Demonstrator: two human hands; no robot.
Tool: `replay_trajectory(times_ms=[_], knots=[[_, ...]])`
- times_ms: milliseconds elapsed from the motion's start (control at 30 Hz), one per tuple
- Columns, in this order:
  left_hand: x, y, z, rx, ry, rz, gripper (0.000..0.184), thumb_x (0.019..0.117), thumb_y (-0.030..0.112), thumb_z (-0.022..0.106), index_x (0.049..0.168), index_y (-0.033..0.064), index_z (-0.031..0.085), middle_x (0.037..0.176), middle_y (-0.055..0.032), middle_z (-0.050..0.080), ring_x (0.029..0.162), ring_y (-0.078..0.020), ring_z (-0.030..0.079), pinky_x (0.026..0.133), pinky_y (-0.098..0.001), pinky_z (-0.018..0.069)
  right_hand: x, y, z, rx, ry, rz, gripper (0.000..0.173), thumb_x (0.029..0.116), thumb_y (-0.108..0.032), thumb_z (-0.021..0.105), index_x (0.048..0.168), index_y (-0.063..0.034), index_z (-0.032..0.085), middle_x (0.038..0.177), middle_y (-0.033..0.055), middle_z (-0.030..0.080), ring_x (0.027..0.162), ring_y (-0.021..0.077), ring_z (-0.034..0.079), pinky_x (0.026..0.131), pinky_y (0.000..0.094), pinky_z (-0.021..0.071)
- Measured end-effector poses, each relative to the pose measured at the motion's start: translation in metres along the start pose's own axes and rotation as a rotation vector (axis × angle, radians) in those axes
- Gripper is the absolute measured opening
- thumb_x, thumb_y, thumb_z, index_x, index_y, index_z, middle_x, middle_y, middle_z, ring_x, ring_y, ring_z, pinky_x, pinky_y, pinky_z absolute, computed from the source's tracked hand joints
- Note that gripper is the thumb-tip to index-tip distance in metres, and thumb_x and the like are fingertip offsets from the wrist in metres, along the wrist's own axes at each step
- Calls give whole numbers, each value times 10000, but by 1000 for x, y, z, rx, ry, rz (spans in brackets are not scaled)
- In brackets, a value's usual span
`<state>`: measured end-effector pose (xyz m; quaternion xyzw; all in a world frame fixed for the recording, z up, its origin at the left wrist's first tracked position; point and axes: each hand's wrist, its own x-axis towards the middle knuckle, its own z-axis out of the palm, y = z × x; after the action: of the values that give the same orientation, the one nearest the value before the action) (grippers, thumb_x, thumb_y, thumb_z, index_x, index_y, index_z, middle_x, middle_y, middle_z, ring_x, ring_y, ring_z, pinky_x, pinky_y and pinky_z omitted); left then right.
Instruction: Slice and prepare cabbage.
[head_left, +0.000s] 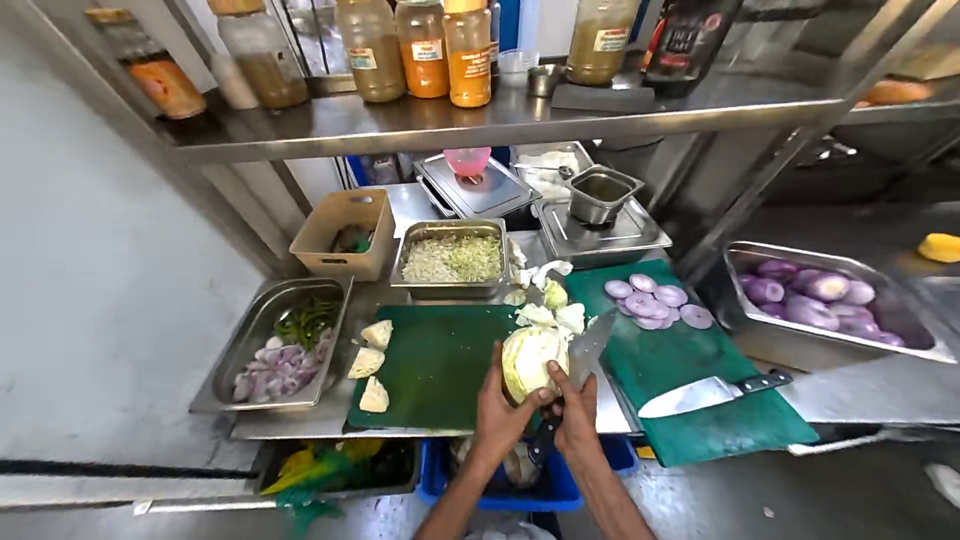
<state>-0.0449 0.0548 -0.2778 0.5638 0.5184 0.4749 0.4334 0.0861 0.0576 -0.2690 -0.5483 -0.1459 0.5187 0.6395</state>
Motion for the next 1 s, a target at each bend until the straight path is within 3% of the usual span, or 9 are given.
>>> replay_trajectory(times_ms=[167,333,433,533,600,667,767,900,1000], knots=[[0,-2,-14,-307,-105,84,768,969,139,696,1592,-35,282,1631,-184,365,1377,-233,551,1116,-390,520,1,-12,3,6,8,24,816,892,-261,801,1531,-151,304,892,162,635,466,176,546,365,305,464],[0,-4,-9,-308,-89,172,624,1037,99,564,1579,-59,297,1645,-200,332,1418,-244,507,1135,-387,502,0,-8,5,67,17,44,761,915,-315,763,1513,-162,318,871,140,614,469,165,528,386,299,469],[1,-2,-10,-227,-45,242,530,1052,84,515,1536,-84,378,1614,-231,376,1445,-261,476,1161,-386,474,-4,-4,9,149,18,53,781,928,-331,733,1544,-183,277,877,132,609,467,159,532,386,301,479],[3,3,-11,-155,-2,330,458,1059,83,492,1482,-91,469,1576,-245,431,1457,-287,463,1186,-401,449,-10,0,11,242,-18,48,728,923,-344,704,1498,-162,298,822,111,594,453,152,527,380,299,485],[5,3,-9,-170,38,356,430,1045,72,521,1443,-92,519,1545,-244,474,1427,-300,500,1160,-408,482,-10,2,12,254,-30,33,746,921,-361,701,1508,-168,282,837,113,604,454,159,539,380,309,496],[4,-1,-5,-209,71,333,464,1016,112,608,1431,-85,537,1533,-233,494,1397,-299,534,1122,-410,521,-9,3,13,194,0,7,774,953,-356,706,1554,-197,245,950,140,623,504,174,577,396,322,515],[2,-7,3,-190,95,308,728,883,229,805,1478,-57,498,1589,-232,417,1445,-311,472,1144,-433,500,-7,3,17,80,55,9,939,878,-344,817,1589,-169,230,1164,180,630,724,204,650,554,344,558],[-2,-20,14,-246,266,208,827,749,167,910,1449,-56,529,1608,-238,379,1457,-319,449,1139,-427,501,-7,4,26,124,121,97,842,853,-364,844,1492,-113,357,882,137,615,502,140,521,411,270,445],[-3,-18,8,-316,261,176,669,769,76,885,1356,-89,611,1500,-240,527,1368,-297,561,1097,-407,540,-7,4,30,162,118,136,738,906,-383,785,1454,-101,379,794,137,601,436,151,498,363,291,444]])
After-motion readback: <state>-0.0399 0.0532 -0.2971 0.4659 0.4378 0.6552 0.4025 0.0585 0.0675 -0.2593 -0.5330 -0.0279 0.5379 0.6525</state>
